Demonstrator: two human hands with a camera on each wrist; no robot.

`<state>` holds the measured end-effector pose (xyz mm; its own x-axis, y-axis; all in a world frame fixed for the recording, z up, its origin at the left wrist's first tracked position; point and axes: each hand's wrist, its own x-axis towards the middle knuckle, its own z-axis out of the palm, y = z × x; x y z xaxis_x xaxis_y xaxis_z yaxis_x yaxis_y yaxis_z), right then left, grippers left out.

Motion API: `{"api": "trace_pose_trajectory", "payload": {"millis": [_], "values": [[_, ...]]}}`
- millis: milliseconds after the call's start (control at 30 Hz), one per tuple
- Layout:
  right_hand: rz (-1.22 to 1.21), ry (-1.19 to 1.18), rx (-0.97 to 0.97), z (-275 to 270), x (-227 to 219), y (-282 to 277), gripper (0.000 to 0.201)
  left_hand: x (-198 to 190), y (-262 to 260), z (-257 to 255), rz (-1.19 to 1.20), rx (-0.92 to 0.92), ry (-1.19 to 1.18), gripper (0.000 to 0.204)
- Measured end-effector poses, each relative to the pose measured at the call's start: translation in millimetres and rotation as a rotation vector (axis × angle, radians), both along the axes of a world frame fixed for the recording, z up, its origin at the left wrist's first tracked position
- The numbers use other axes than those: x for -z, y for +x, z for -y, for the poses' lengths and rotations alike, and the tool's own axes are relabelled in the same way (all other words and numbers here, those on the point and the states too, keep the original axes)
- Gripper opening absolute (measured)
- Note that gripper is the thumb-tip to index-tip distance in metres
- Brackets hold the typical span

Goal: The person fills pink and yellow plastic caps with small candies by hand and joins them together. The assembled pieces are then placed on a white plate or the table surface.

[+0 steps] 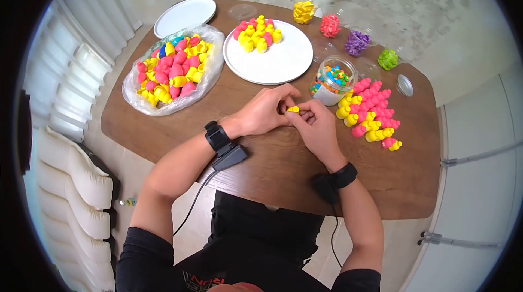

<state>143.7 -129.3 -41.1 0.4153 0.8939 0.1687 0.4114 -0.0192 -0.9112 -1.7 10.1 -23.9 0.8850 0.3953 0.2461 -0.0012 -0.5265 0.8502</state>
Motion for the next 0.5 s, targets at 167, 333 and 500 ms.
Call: {"api": "trace_pose_trajectory", "payload": {"millis": [167, 333, 500], "values": [[-0.123, 0.13, 0.062, -0.8, 0.9, -3.8, 0.023, 4.5, 3.1, -3.4, 0.014, -0.02, 0.044, 0.042], [-0.097, 0.112, -0.056, 9.2, -4.4, -2.2, 0.025, 2.4, -2.2, -10.7, 0.003, -0.078, 0.203, 0.037], [-0.031, 0.013, -0.286, 19.0, -18.1, -16.2, 0.031, -4.7, -5.3, -14.7, -0.123, 0.007, -0.144, 0.037]]}}
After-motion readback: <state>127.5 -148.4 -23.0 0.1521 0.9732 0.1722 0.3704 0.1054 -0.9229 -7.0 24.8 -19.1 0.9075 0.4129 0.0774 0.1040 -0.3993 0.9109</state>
